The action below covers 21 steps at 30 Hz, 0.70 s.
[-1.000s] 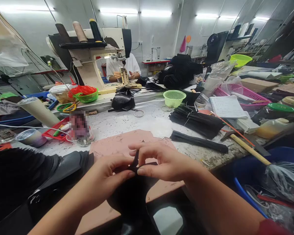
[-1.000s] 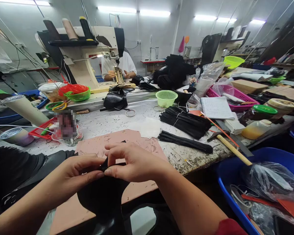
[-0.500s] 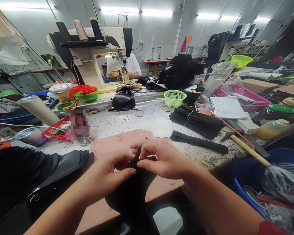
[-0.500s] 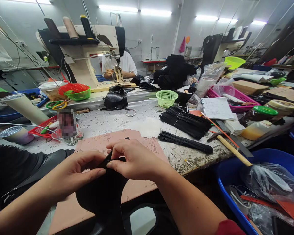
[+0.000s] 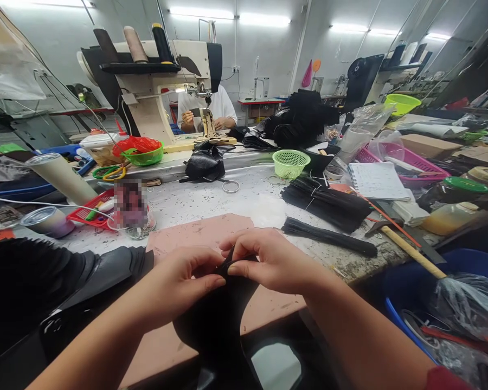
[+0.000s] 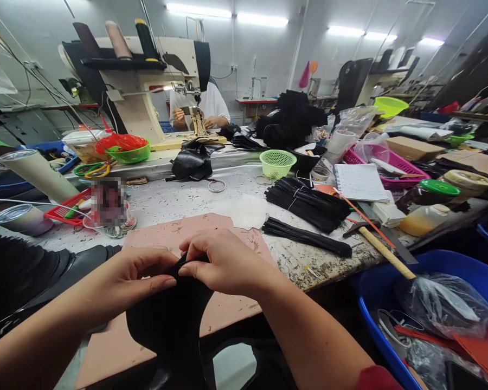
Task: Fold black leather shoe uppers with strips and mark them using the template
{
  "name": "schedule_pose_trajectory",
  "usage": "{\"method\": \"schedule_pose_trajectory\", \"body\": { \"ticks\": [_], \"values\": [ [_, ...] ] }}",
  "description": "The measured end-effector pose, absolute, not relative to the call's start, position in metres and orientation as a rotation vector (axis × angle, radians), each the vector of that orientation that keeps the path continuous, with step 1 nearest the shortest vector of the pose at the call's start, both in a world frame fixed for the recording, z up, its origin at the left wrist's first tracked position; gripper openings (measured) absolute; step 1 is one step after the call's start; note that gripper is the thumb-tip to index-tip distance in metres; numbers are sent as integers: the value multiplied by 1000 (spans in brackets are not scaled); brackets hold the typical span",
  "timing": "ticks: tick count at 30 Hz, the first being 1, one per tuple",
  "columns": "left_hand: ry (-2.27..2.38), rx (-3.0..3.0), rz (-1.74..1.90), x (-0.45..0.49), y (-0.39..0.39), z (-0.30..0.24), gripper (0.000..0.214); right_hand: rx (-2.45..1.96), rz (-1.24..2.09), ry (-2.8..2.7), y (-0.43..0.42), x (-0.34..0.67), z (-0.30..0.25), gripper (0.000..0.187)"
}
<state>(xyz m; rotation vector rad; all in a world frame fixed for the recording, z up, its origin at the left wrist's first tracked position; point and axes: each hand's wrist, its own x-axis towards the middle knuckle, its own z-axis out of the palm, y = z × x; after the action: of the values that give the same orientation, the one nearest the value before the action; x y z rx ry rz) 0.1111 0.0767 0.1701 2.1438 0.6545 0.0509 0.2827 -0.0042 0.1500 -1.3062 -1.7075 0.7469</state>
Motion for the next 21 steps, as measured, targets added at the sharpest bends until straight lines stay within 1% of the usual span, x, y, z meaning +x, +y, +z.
{"method": "schedule_pose_trajectory", "body": {
  "ticks": [6, 11, 21],
  "values": [
    [660, 2160, 79, 117, 78, 169, 13, -1320, 707, -1739, -2, 283, 152, 20],
    [674, 2163, 108, 121, 76, 171, 19, -1376, 656, -1762, 0, 284, 152, 18],
    [597, 2161, 39, 120, 82, 171, 17, -1337, 789, -1767, 3, 289, 151, 18]
  ]
}}
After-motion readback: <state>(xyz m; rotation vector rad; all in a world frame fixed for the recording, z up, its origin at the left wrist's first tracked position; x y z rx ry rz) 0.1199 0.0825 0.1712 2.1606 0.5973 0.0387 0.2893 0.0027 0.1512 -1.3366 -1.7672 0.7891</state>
